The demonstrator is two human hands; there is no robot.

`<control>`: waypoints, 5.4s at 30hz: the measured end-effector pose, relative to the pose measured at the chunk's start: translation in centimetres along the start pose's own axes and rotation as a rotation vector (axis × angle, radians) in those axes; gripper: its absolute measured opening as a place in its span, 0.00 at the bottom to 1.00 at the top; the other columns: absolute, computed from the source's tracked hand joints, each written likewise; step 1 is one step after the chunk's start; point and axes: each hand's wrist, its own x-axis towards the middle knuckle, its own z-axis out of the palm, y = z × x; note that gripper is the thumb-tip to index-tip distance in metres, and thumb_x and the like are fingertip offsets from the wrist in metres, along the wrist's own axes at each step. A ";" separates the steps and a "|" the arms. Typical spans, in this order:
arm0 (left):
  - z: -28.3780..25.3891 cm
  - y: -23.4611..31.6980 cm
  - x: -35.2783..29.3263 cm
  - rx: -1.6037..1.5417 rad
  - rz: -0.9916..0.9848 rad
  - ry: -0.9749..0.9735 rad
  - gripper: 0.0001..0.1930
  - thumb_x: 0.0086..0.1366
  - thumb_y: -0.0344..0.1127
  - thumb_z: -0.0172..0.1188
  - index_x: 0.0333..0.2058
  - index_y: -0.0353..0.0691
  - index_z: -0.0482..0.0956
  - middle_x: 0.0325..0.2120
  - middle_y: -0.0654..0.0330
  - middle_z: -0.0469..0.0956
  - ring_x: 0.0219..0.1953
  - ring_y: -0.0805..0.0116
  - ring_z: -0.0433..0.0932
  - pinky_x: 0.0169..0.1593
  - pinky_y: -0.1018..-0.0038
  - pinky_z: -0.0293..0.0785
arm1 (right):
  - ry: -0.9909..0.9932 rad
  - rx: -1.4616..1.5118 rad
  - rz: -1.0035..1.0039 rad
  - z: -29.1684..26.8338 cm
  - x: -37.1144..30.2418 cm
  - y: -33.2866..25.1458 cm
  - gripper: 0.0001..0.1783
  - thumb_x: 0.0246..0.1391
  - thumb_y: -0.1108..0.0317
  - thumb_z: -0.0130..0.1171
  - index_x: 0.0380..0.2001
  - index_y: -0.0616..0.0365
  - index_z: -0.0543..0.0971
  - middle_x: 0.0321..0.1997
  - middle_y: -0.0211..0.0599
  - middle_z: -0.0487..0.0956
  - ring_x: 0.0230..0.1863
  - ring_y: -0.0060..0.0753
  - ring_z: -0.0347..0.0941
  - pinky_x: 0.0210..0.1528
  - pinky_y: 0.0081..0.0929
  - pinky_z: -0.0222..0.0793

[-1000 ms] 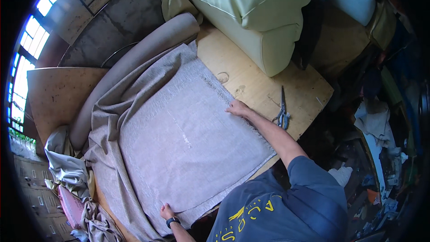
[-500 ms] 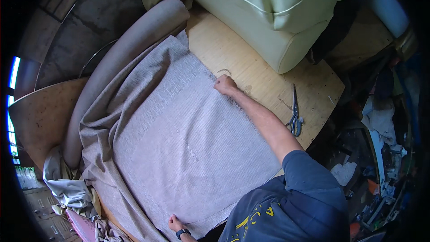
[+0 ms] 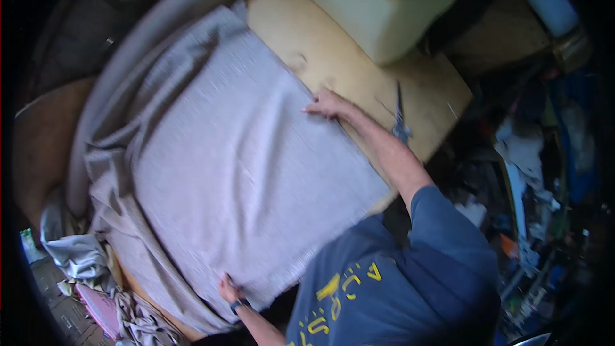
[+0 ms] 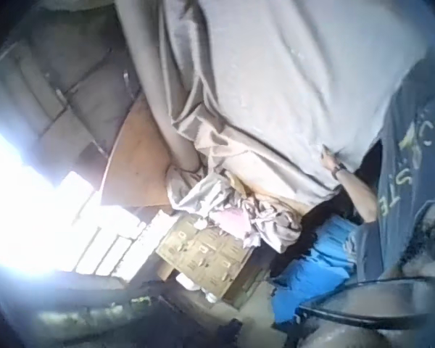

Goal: The person uses large shears to cut a piece of light-colored fabric on a wooden workbench. They follow a curved line marked on the material, separating a shaped piece from the main roll. The person then folds the cut piece and continues cutting another section of the fabric.

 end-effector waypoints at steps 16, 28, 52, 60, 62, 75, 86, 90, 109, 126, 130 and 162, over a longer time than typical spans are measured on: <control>-2.6 -3.5 -2.0 0.060 0.030 -0.138 0.12 0.64 0.31 0.67 0.33 0.40 0.69 0.29 0.62 0.75 0.27 0.72 0.76 0.30 0.74 0.80 | 0.008 -0.282 -0.008 3.0 -23.0 14.7 0.13 0.45 0.60 0.71 0.30 0.57 0.84 0.26 0.39 0.83 0.29 0.36 0.79 0.34 0.37 0.72; -3.0 -5.1 1.5 0.085 0.112 0.006 0.19 0.60 0.42 0.70 0.40 0.34 0.75 0.33 0.57 0.78 0.31 0.63 0.78 0.25 0.65 0.80 | 0.076 -0.184 0.069 3.7 -22.4 13.3 0.18 0.43 0.52 0.68 0.27 0.56 0.84 0.24 0.44 0.82 0.26 0.40 0.79 0.32 0.41 0.72; 16.9 21.8 22.9 0.301 0.815 0.194 0.21 0.63 0.44 0.67 0.29 0.26 0.79 0.24 0.55 0.80 0.26 0.66 0.71 0.33 0.65 0.69 | 0.435 -0.002 -0.039 1.3 17.3 -7.9 0.15 0.48 0.53 0.69 0.33 0.52 0.86 0.34 0.40 0.85 0.37 0.42 0.82 0.42 0.39 0.76; 17.3 22.3 23.1 0.415 0.728 0.174 0.20 0.63 0.44 0.68 0.28 0.28 0.78 0.22 0.59 0.76 0.25 0.69 0.67 0.32 0.67 0.67 | 0.428 -0.076 -0.007 0.8 16.7 -9.3 0.15 0.47 0.52 0.71 0.29 0.51 0.85 0.31 0.38 0.85 0.37 0.39 0.82 0.42 0.39 0.75; 16.3 22.3 23.4 0.412 0.703 0.099 0.20 0.61 0.44 0.69 0.32 0.27 0.79 0.25 0.56 0.79 0.28 0.67 0.71 0.35 0.67 0.69 | 0.427 -0.111 -0.018 1.3 16.6 -9.2 0.15 0.47 0.51 0.72 0.29 0.51 0.85 0.31 0.39 0.85 0.37 0.39 0.82 0.42 0.40 0.75; 0.8 5.4 7.8 0.544 0.468 -0.090 0.21 0.64 0.47 0.67 0.31 0.31 0.75 0.28 0.60 0.75 0.32 0.70 0.69 0.40 0.68 0.69 | 0.064 -0.141 0.024 -2.4 -13.0 6.6 0.12 0.57 0.61 0.61 0.31 0.61 0.83 0.24 0.34 0.82 0.28 0.21 0.76 0.33 0.29 0.72; -2.4 -0.3 5.8 0.379 0.304 -0.086 0.16 0.62 0.42 0.69 0.31 0.39 0.71 0.27 0.61 0.75 0.20 0.73 0.67 0.18 0.74 0.61 | 0.126 0.017 0.081 4.2 -24.8 15.2 0.13 0.52 0.62 0.68 0.35 0.62 0.83 0.27 0.32 0.82 0.29 0.23 0.76 0.33 0.28 0.71; -2.5 -0.5 5.5 0.282 0.259 -0.181 0.12 0.62 0.35 0.69 0.33 0.39 0.72 0.27 0.62 0.75 0.20 0.75 0.69 0.17 0.77 0.60 | 0.032 -0.135 0.084 3.6 -24.4 15.4 0.12 0.50 0.59 0.69 0.28 0.58 0.84 0.22 0.33 0.81 0.25 0.26 0.75 0.32 0.31 0.71; -3.5 -2.9 7.1 0.417 0.462 -0.112 0.14 0.62 0.35 0.69 0.25 0.38 0.71 0.20 0.63 0.74 0.19 0.75 0.69 0.20 0.75 0.63 | 0.011 -0.268 0.103 2.7 -25.5 15.7 0.14 0.49 0.56 0.68 0.24 0.57 0.83 0.25 0.43 0.82 0.31 0.42 0.81 0.37 0.41 0.73; 17.2 1.3 -10.0 0.857 1.190 -0.156 0.28 0.63 0.36 0.61 0.62 0.39 0.69 0.68 0.43 0.59 0.71 0.45 0.54 0.72 0.51 0.47 | 0.084 -0.595 -0.883 19.4 -19.7 4.1 0.35 0.57 0.48 0.60 0.64 0.53 0.69 0.72 0.52 0.61 0.75 0.54 0.51 0.75 0.52 0.45; 21.6 6.3 -8.4 0.879 1.162 -0.148 0.30 0.64 0.41 0.60 0.63 0.40 0.68 0.70 0.43 0.55 0.73 0.44 0.49 0.73 0.48 0.40 | 0.150 -0.550 -0.687 15.4 -14.6 3.9 0.36 0.58 0.47 0.58 0.65 0.53 0.68 0.74 0.52 0.57 0.76 0.56 0.48 0.76 0.54 0.39; 20.1 14.7 4.8 0.998 1.127 0.059 0.39 0.65 0.57 0.58 0.69 0.41 0.61 0.72 0.43 0.50 0.74 0.45 0.46 0.74 0.48 0.37 | 0.249 -0.869 -0.543 10.3 -3.5 -1.9 0.41 0.61 0.47 0.55 0.71 0.58 0.60 0.78 0.53 0.49 0.79 0.56 0.39 0.77 0.55 0.32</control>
